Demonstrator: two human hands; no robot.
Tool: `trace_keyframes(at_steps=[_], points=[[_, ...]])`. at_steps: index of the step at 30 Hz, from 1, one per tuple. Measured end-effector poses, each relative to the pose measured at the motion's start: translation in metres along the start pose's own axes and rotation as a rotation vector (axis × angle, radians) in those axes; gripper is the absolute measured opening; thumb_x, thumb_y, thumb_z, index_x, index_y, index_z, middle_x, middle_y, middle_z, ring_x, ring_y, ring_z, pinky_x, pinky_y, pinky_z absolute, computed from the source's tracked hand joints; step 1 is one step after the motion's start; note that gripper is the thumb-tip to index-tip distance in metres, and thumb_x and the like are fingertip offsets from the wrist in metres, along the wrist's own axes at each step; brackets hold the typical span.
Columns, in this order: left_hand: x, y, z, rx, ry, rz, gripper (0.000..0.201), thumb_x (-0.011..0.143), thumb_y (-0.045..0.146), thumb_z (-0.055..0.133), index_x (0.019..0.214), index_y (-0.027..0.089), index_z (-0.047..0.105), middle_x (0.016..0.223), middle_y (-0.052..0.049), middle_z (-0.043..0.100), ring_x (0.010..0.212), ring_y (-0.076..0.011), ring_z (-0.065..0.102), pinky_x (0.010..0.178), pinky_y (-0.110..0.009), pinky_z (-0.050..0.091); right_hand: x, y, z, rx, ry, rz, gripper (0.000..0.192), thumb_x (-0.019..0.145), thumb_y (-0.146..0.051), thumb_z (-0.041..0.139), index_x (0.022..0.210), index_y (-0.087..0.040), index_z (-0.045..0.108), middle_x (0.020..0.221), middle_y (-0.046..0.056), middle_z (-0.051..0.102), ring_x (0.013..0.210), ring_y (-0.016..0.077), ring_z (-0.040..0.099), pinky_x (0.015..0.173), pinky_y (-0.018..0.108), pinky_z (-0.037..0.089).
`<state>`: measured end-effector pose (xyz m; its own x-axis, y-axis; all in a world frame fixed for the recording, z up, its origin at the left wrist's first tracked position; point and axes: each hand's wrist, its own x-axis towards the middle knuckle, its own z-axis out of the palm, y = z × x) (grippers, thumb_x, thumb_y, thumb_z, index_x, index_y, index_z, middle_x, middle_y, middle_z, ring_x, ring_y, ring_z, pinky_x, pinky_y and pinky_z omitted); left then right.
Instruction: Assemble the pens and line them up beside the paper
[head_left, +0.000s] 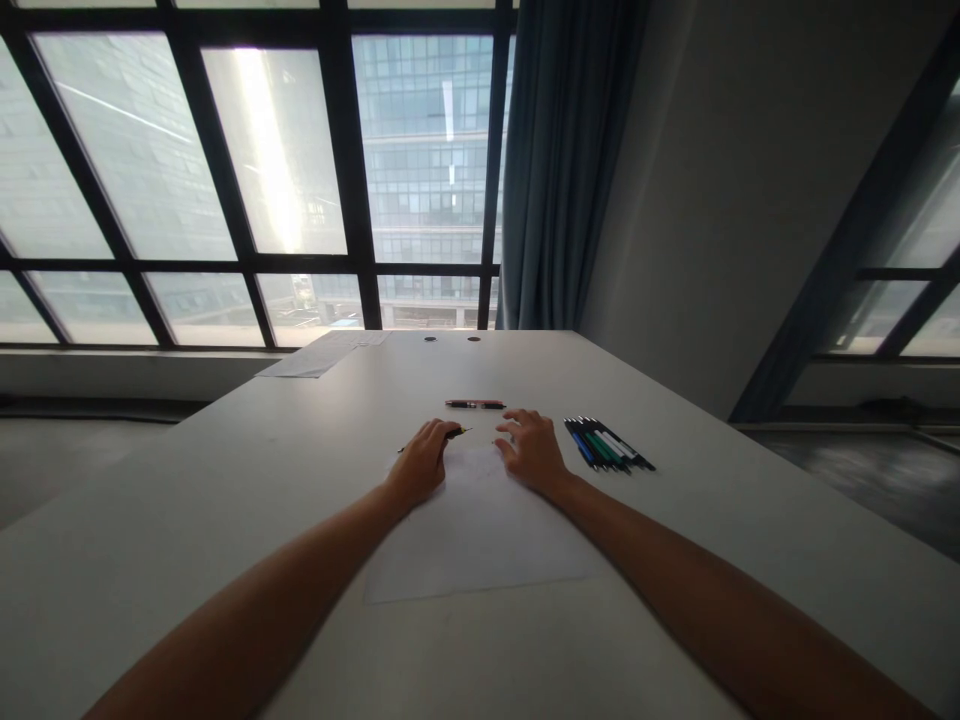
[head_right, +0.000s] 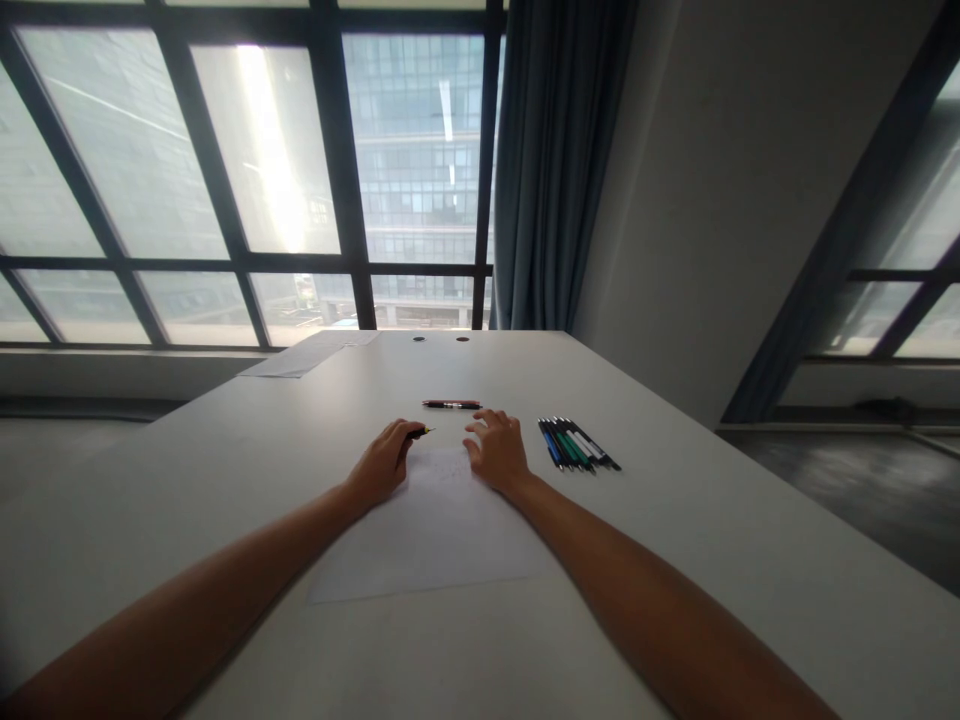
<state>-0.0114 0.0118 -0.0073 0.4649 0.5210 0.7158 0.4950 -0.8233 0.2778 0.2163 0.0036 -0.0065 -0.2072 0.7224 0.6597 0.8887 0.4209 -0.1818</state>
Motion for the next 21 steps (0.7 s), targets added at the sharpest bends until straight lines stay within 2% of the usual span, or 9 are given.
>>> trace_keyframes(at_steps=[2,6,12,15,21], points=[[0.000,0.002,-0.002,0.026,-0.012,0.002,0.038,0.089,0.005,0.036,0.121,0.018,0.052,0.108,-0.010,0.061,0.101,-0.0208,0.056,0.091,-0.038,0.049,0.001,0.003,0.003,-0.063,-0.061,0.056,0.008,0.082,-0.017,0.065,0.087,-0.018,0.072,0.116,0.010,0.063,0.110,0.0282,0.051,0.094,0.045,0.033],[0.000,0.003,-0.004,0.134,-0.084,-0.036,0.044,0.088,0.004,0.038,0.125,0.022,0.054,0.108,-0.008,0.064,0.097,-0.0202,0.058,0.089,-0.037,0.049,0.003,0.002,0.003,-0.072,-0.111,0.059,0.010,0.082,-0.013,0.064,0.075,-0.018,0.070,0.105,0.008,0.065,0.104,0.0265,0.052,0.090,0.043,0.033],[-0.002,-0.002,0.002,0.058,-0.048,-0.071,0.037,0.086,0.004,0.040,0.117,0.018,0.056,0.104,-0.010,0.061,0.095,-0.0210,0.059,0.089,-0.038,0.051,0.002,-0.009,-0.003,0.078,0.067,-0.058,0.011,0.090,-0.014,0.053,0.085,-0.018,0.062,0.085,0.005,0.065,0.085,0.0206,0.056,0.084,0.036,0.035],[-0.002,-0.003,0.003,0.042,-0.060,-0.074,0.035,0.085,0.004,0.041,0.113,0.017,0.057,0.102,-0.010,0.061,0.095,-0.0213,0.059,0.089,-0.039,0.052,0.001,-0.013,-0.004,0.148,0.094,-0.130,0.013,0.093,-0.017,0.050,0.085,-0.018,0.060,0.084,0.006,0.065,0.083,0.0206,0.056,0.083,0.035,0.037],[-0.002,-0.003,0.004,0.043,-0.096,-0.073,0.042,0.079,0.000,0.043,0.115,0.017,0.059,0.101,-0.010,0.061,0.095,-0.0215,0.058,0.090,-0.040,0.052,0.000,-0.016,-0.003,0.164,0.078,-0.159,0.016,0.095,-0.017,0.046,0.088,-0.019,0.060,0.088,0.007,0.064,0.087,0.0216,0.056,0.083,0.035,0.040]])
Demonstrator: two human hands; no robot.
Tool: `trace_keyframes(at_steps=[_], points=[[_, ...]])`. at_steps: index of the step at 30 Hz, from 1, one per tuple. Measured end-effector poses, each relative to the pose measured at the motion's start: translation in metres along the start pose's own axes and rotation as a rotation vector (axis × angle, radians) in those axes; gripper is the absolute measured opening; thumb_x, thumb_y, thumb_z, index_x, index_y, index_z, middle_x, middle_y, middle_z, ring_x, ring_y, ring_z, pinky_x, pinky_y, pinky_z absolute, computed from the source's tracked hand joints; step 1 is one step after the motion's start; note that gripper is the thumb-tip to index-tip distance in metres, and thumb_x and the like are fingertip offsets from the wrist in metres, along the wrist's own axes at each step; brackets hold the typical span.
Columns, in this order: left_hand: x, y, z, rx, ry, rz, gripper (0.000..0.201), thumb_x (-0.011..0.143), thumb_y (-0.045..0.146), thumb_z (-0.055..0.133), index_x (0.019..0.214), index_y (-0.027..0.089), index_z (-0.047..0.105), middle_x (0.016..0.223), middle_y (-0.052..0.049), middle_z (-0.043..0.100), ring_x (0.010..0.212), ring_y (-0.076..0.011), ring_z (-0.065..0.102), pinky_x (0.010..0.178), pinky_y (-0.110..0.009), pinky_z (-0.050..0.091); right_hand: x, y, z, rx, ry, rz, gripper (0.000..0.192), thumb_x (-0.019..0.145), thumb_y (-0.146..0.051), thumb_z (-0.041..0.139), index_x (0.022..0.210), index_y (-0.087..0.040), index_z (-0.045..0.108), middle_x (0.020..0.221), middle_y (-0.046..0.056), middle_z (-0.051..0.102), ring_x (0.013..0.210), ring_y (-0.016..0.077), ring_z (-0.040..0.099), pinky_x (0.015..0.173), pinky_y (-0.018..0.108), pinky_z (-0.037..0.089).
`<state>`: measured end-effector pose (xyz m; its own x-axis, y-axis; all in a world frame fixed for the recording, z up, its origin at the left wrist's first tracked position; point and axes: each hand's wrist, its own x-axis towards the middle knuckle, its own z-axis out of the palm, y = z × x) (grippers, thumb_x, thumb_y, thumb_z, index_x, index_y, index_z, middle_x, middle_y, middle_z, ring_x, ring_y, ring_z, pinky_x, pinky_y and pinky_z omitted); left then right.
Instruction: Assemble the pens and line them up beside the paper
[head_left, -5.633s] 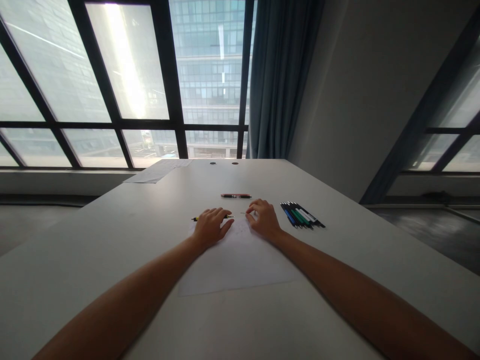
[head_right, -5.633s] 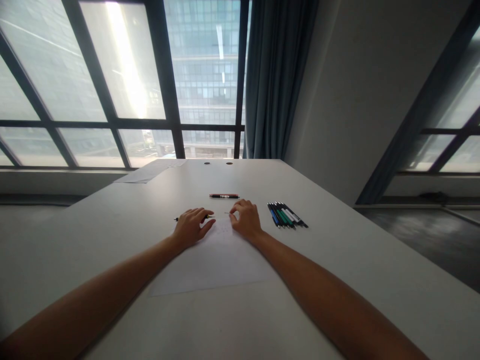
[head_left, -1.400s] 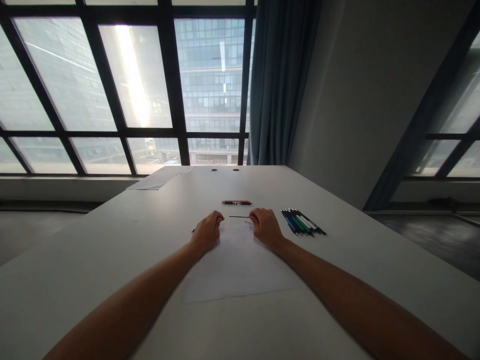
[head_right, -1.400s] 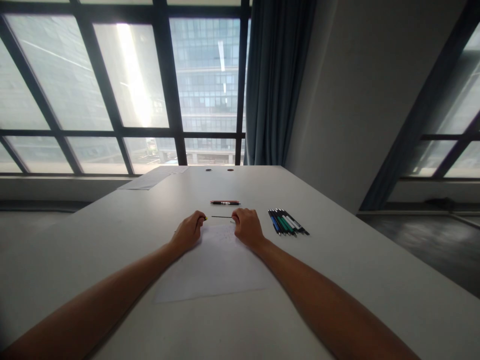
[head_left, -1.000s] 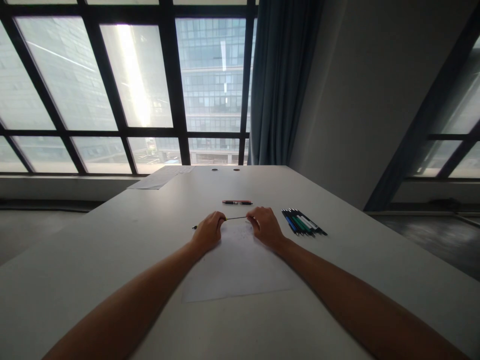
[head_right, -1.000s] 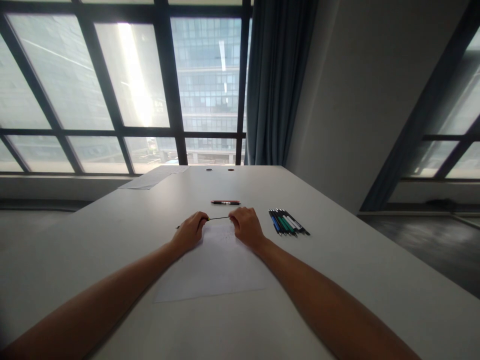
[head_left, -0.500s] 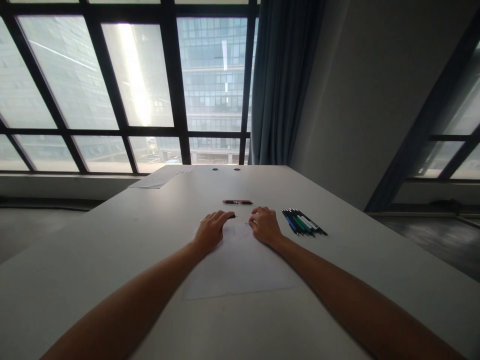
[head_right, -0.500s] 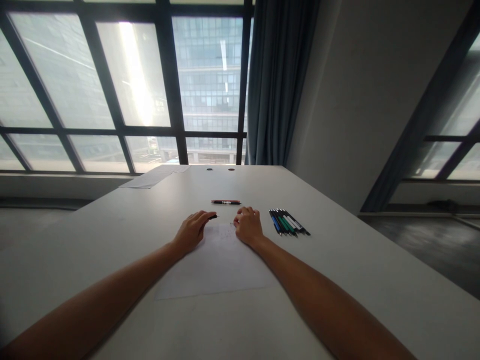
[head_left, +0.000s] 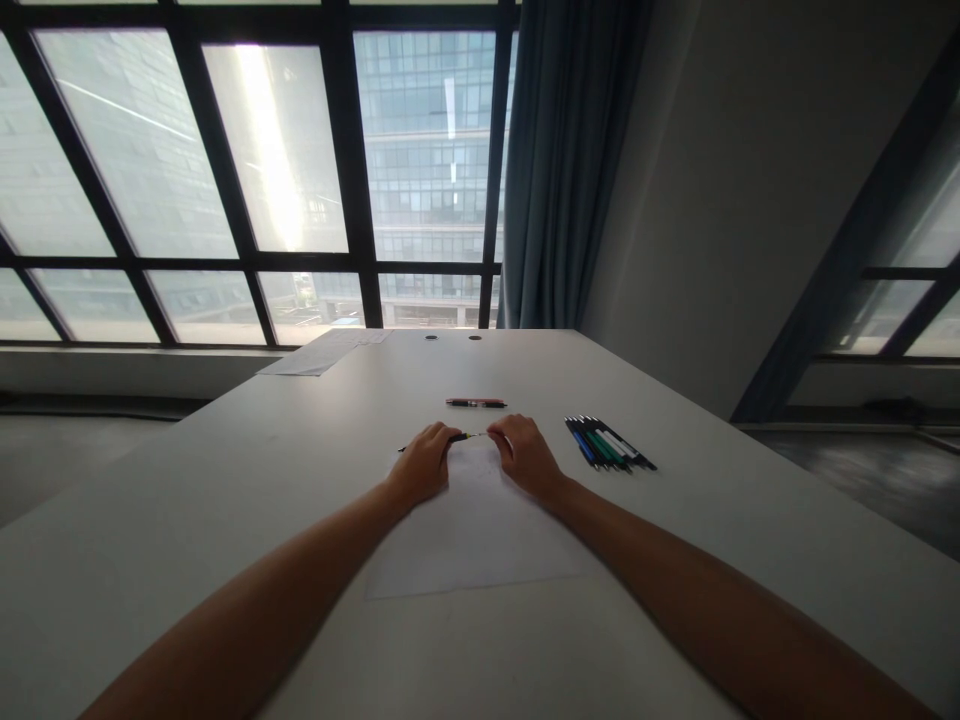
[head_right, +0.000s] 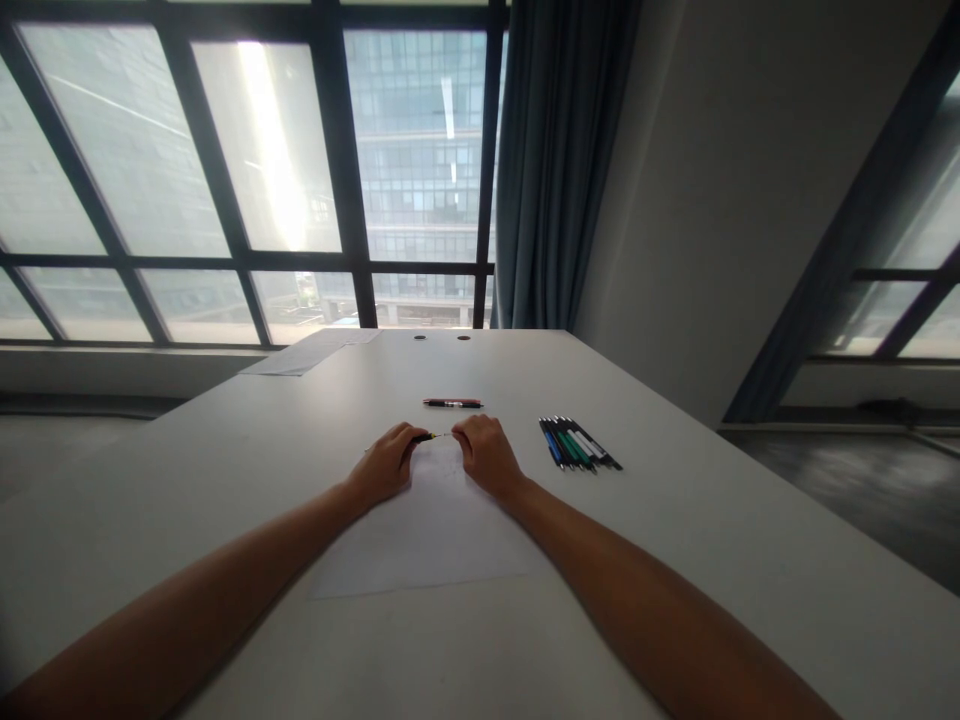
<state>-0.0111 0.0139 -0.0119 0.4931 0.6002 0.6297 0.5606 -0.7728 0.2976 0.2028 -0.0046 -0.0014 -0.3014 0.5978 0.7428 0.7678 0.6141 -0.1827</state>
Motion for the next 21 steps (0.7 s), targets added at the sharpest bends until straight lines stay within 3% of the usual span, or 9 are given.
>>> trace_keyframes(at_steps=[14,21], points=[[-0.0002,-0.0041,0.0021,0.025,-0.060,0.043,0.055,0.076,-0.001,0.043,0.125,0.017,0.059,0.102,-0.010,0.062,0.095,-0.0215,0.059,0.091,-0.038,0.053,0.0012,-0.0039,0.0011,0.019,-0.033,-0.081,0.018,0.096,-0.015,0.046,0.088,-0.019,0.061,0.087,0.007,0.064,0.087,0.0221,0.055,0.081,0.035,0.042],[-0.0008,-0.0034,0.0022,0.013,-0.090,0.095,0.061,0.074,-0.002,0.043,0.131,0.017,0.056,0.104,-0.011,0.062,0.097,-0.0214,0.059,0.093,-0.037,0.052,0.0001,-0.0080,0.0038,0.164,0.019,-0.133,0.015,0.096,-0.018,0.048,0.093,-0.019,0.062,0.089,0.007,0.065,0.088,0.0215,0.057,0.083,0.036,0.046]])
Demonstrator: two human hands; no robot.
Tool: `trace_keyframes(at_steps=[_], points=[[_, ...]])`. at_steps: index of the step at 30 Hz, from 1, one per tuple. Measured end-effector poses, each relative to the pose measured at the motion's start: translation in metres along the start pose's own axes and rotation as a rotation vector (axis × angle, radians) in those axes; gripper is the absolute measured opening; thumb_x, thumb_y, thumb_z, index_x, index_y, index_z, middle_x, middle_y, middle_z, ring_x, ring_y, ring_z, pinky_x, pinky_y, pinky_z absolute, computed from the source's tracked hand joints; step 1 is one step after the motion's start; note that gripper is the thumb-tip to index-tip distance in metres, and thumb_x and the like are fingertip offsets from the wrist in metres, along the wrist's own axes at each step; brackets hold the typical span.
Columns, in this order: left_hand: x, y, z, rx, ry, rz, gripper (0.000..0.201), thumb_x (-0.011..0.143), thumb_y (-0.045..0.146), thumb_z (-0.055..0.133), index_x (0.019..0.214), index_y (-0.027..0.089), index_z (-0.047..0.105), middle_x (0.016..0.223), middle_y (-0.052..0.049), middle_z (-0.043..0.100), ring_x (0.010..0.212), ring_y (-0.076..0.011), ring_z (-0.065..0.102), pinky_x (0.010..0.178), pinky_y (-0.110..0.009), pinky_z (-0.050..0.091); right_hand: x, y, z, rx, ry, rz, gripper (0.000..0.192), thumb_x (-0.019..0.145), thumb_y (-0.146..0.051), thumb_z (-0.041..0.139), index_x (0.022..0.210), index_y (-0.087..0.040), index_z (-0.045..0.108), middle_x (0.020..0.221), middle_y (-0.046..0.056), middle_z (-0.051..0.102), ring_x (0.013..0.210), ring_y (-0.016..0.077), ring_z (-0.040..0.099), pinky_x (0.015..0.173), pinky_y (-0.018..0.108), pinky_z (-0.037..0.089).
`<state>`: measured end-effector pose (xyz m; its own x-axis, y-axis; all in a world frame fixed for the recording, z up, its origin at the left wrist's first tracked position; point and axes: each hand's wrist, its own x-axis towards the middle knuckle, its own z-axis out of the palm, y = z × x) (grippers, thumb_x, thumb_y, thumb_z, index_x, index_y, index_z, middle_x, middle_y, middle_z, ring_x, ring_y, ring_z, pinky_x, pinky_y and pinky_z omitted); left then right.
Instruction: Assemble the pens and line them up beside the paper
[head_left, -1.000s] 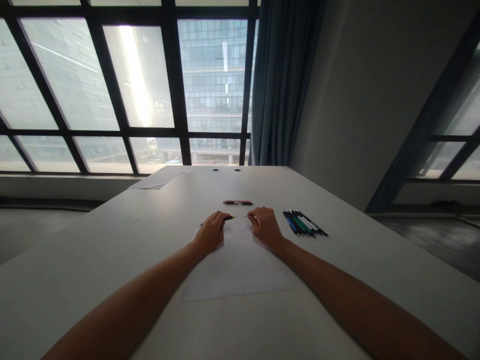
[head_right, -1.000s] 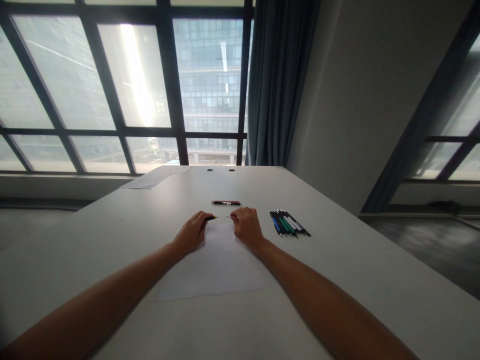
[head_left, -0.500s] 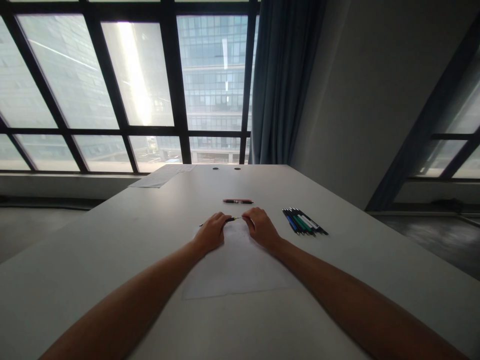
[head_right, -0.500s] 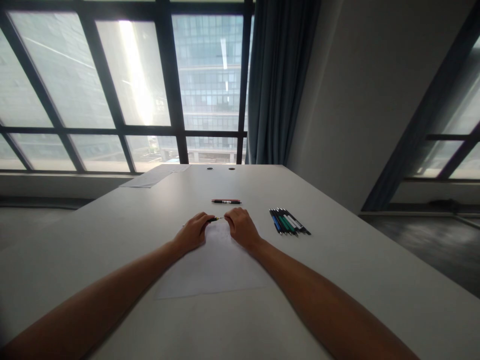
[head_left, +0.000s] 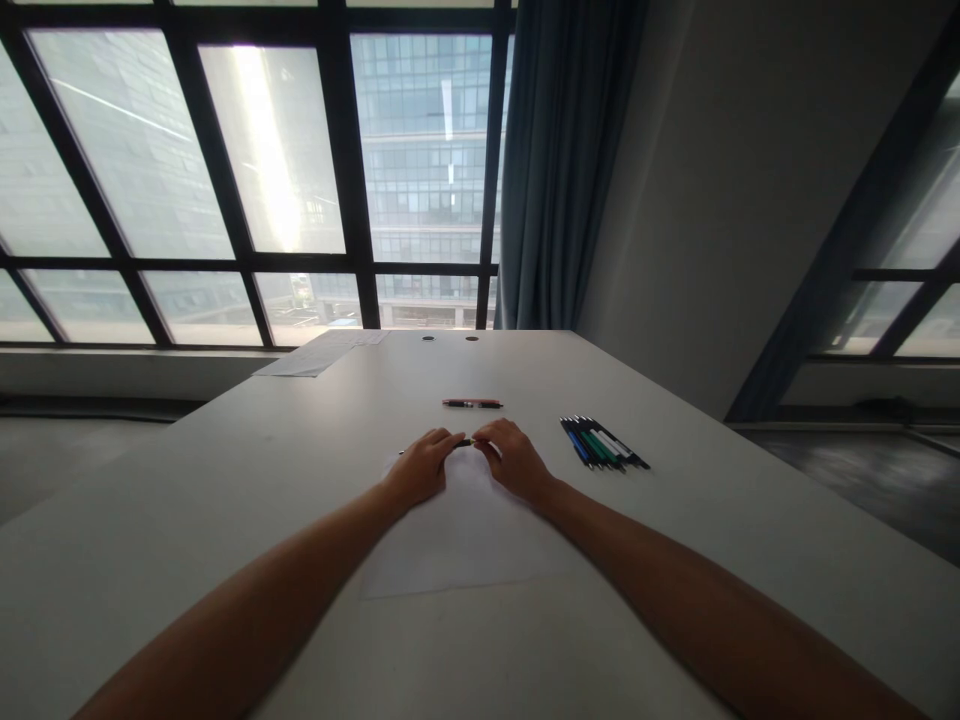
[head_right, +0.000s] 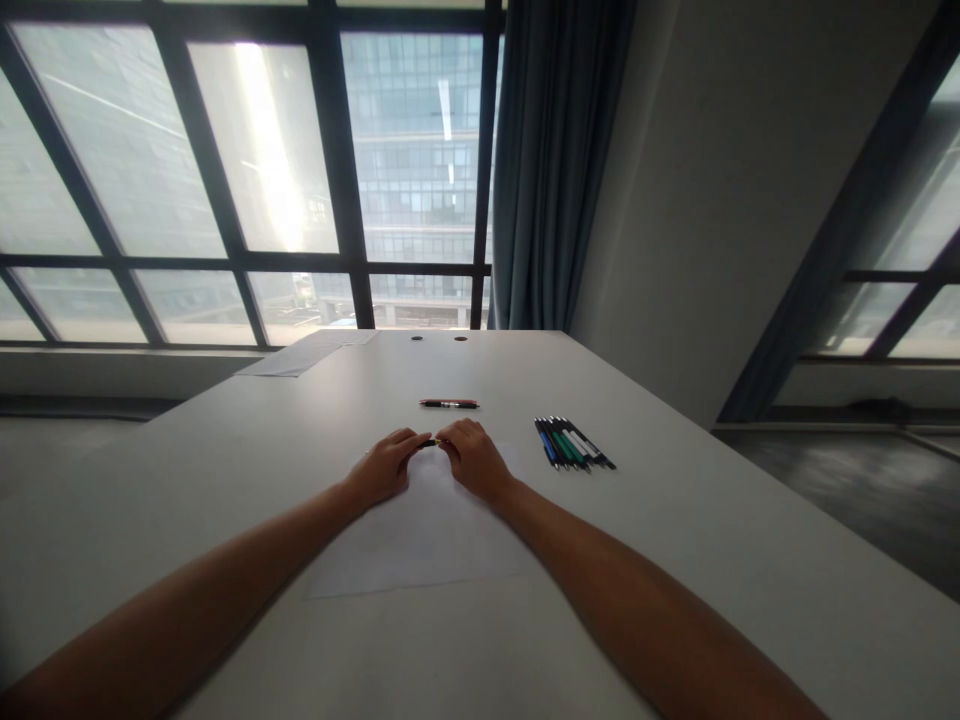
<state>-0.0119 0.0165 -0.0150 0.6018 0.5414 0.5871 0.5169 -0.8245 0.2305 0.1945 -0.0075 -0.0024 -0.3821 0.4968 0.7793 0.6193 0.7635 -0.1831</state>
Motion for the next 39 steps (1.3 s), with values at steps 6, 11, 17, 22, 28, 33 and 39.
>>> trace_keyframes(at_steps=[6,11,17,22,28,33,39], points=[[0.000,-0.002,0.002,0.002,0.012,0.015,0.062,0.074,-0.003,0.043,0.132,0.017,0.055,0.104,-0.010,0.061,0.096,-0.0205,0.058,0.092,-0.037,0.053,-0.002,0.015,-0.008,-0.048,0.022,0.121,0.025,0.088,-0.023,0.063,0.112,-0.017,0.062,0.104,0.008,0.067,0.091,0.0210,0.060,0.087,0.036,0.044],[0.000,-0.003,0.003,0.037,-0.016,0.011,0.064,0.071,-0.005,0.044,0.132,0.013,0.054,0.106,-0.012,0.061,0.099,-0.0217,0.057,0.094,-0.039,0.052,-0.003,0.034,-0.018,-0.337,-0.118,0.404,0.020,0.088,-0.018,0.058,0.103,-0.017,0.069,0.106,0.009,0.065,0.102,0.0239,0.056,0.089,0.035,0.039],[0.001,-0.001,0.002,0.056,-0.046,0.000,0.068,0.069,-0.005,0.044,0.133,0.015,0.054,0.107,-0.011,0.060,0.101,-0.0214,0.056,0.096,-0.039,0.051,-0.004,0.033,-0.015,-0.450,-0.329,0.526,0.021,0.092,-0.025,0.053,0.102,-0.017,0.070,0.105,0.009,0.066,0.101,0.0240,0.056,0.085,0.034,0.036],[0.001,0.001,0.002,0.059,-0.057,-0.011,0.068,0.068,-0.005,0.044,0.132,0.014,0.054,0.108,-0.011,0.060,0.102,-0.0215,0.056,0.097,-0.039,0.051,-0.005,0.035,-0.015,-0.406,-0.310,0.498,0.015,0.089,-0.017,0.054,0.088,-0.017,0.069,0.096,0.008,0.068,0.094,0.0222,0.058,0.081,0.032,0.037],[0.001,0.000,0.004,0.069,-0.053,-0.031,0.069,0.068,-0.006,0.044,0.133,0.015,0.053,0.109,-0.011,0.060,0.103,-0.0215,0.056,0.097,-0.039,0.051,-0.006,0.033,-0.011,-0.110,0.028,0.321,0.012,0.085,-0.016,0.053,0.087,-0.018,0.065,0.085,0.005,0.067,0.079,0.0186,0.059,0.077,0.031,0.044],[0.002,0.002,0.003,0.056,-0.055,-0.052,0.070,0.067,-0.007,0.044,0.133,0.015,0.054,0.110,-0.011,0.061,0.104,-0.0218,0.056,0.098,-0.039,0.050,-0.007,0.028,-0.007,0.059,0.128,0.249,0.010,0.084,-0.019,0.056,0.084,-0.019,0.065,0.080,0.004,0.067,0.074,0.0186,0.061,0.074,0.033,0.048],[0.003,0.004,0.001,0.054,-0.064,-0.067,0.069,0.067,-0.006,0.044,0.132,0.016,0.054,0.110,-0.011,0.060,0.104,-0.0217,0.056,0.098,-0.038,0.050,-0.007,0.020,-0.007,0.079,0.082,0.229,0.007,0.081,-0.016,0.061,0.084,-0.018,0.067,0.080,0.004,0.068,0.075,0.0190,0.062,0.075,0.034,0.049]])
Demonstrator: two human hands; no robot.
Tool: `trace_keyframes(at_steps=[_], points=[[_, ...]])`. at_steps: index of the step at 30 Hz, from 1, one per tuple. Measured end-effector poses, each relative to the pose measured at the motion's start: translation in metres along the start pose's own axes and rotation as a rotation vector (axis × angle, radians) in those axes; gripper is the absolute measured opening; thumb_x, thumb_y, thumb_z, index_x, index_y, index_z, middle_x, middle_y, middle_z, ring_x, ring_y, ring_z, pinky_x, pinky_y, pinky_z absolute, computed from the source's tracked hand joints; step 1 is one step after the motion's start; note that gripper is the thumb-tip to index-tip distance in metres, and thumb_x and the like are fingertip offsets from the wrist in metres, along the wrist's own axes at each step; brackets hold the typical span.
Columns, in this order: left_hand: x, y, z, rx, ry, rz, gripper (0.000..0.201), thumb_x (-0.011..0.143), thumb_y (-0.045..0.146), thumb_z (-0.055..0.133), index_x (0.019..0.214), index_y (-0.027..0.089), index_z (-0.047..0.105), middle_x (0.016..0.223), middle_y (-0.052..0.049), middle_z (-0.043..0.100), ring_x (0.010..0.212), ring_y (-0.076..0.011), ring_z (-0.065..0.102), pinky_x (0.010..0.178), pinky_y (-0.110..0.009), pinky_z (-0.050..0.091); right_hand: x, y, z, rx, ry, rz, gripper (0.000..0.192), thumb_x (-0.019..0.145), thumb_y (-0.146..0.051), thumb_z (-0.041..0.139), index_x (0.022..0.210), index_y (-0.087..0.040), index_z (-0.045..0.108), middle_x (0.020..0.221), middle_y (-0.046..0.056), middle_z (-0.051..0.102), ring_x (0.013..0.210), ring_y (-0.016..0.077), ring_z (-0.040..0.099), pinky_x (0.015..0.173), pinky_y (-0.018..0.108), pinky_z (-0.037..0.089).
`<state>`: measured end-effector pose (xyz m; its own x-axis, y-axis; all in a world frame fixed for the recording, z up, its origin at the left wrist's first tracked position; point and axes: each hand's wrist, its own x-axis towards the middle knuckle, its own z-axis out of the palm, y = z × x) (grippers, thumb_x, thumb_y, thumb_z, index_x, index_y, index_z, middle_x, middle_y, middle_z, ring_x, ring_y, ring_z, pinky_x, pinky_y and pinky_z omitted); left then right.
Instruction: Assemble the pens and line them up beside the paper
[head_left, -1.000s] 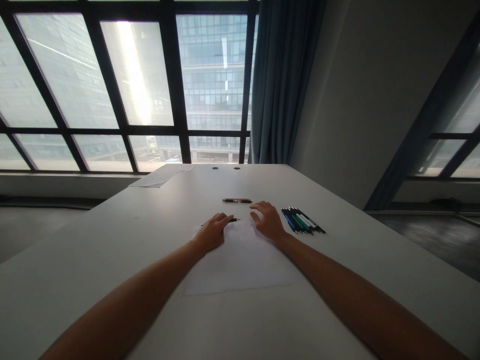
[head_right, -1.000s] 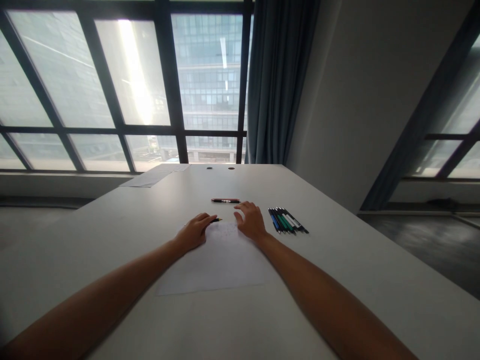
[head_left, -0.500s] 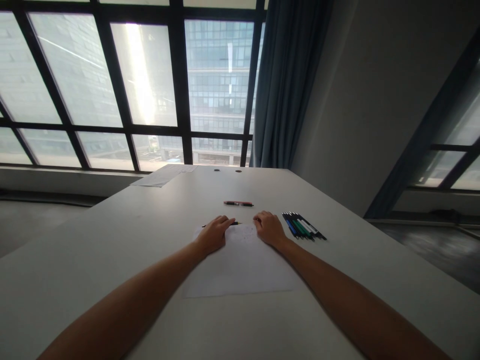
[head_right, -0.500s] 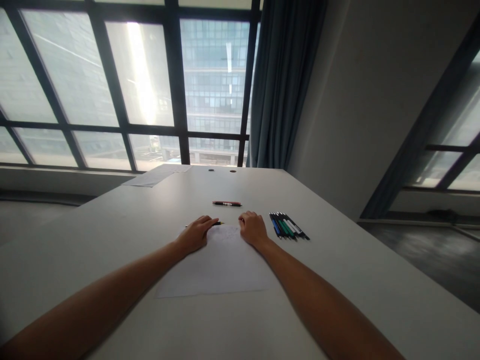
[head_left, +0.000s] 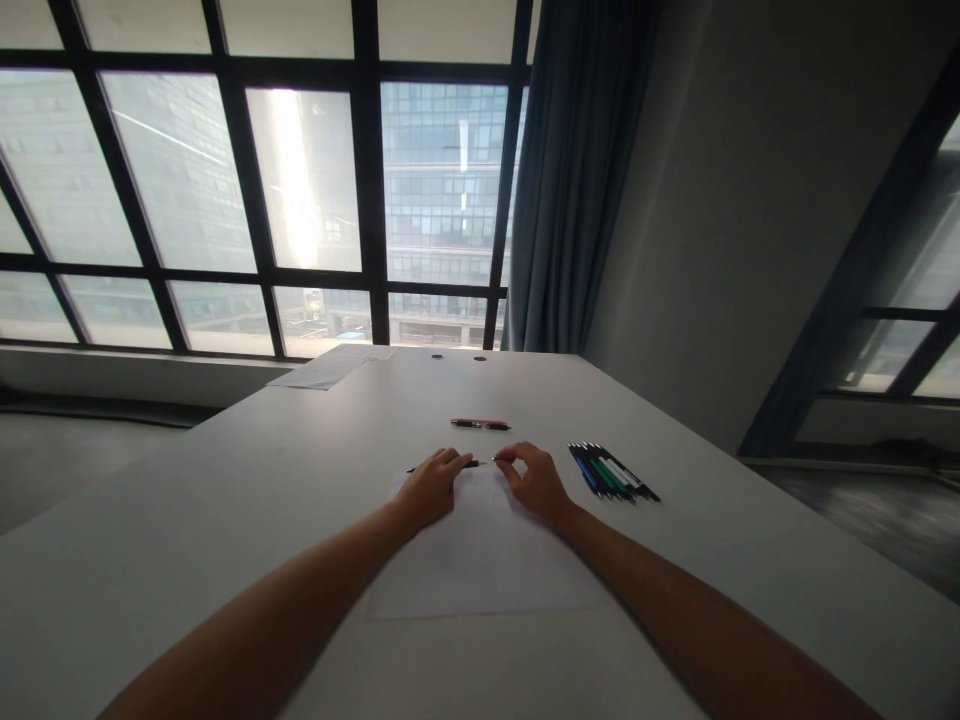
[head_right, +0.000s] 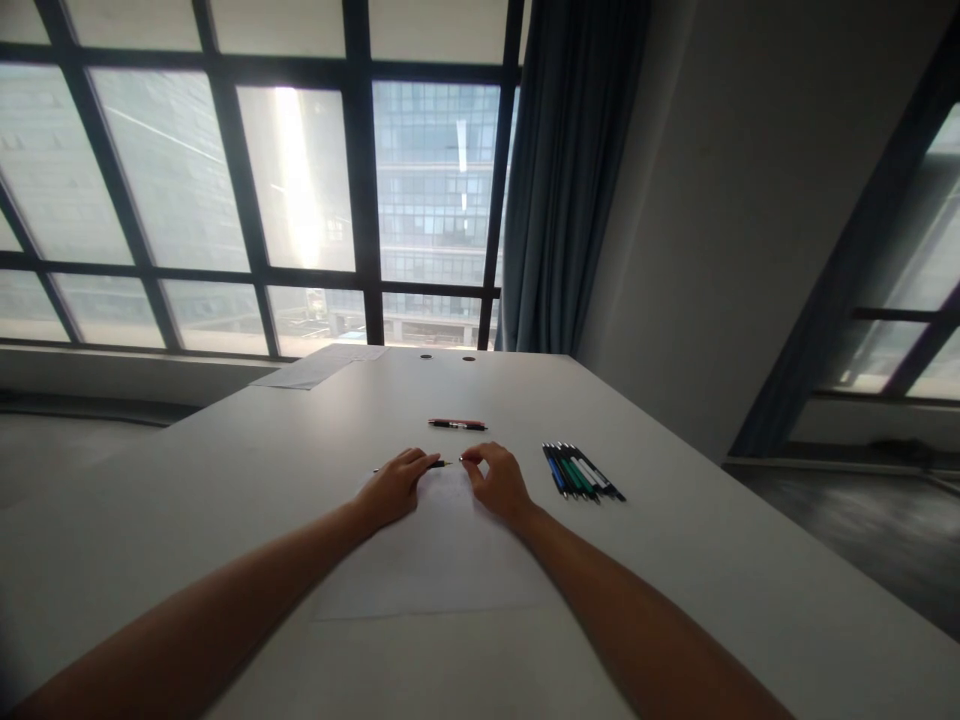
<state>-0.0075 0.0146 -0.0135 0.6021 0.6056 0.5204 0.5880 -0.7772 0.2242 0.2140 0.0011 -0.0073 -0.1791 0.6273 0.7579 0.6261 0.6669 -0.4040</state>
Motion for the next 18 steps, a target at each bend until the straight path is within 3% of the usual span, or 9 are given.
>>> trace_keyframes(at_steps=[13,18], points=[[0.000,-0.002,0.002,0.009,0.001,0.060,0.071,0.067,-0.006,0.045,0.134,0.017,0.054,0.106,-0.009,0.061,0.103,-0.0211,0.056,0.097,-0.038,0.051,0.000,-0.013,0.005,0.027,-0.071,-0.079,0.010,0.082,-0.010,0.063,0.083,-0.019,0.067,0.078,0.003,0.068,0.074,0.0185,0.062,0.076,0.033,0.047],[0.000,-0.004,0.003,-0.009,-0.004,0.079,0.075,0.067,-0.007,0.043,0.137,0.018,0.051,0.107,-0.010,0.062,0.102,-0.0209,0.055,0.097,-0.039,0.051,0.000,-0.017,0.004,0.032,-0.090,-0.020,0.009,0.086,-0.015,0.060,0.085,-0.019,0.068,0.080,0.004,0.069,0.076,0.0193,0.063,0.076,0.033,0.048]])
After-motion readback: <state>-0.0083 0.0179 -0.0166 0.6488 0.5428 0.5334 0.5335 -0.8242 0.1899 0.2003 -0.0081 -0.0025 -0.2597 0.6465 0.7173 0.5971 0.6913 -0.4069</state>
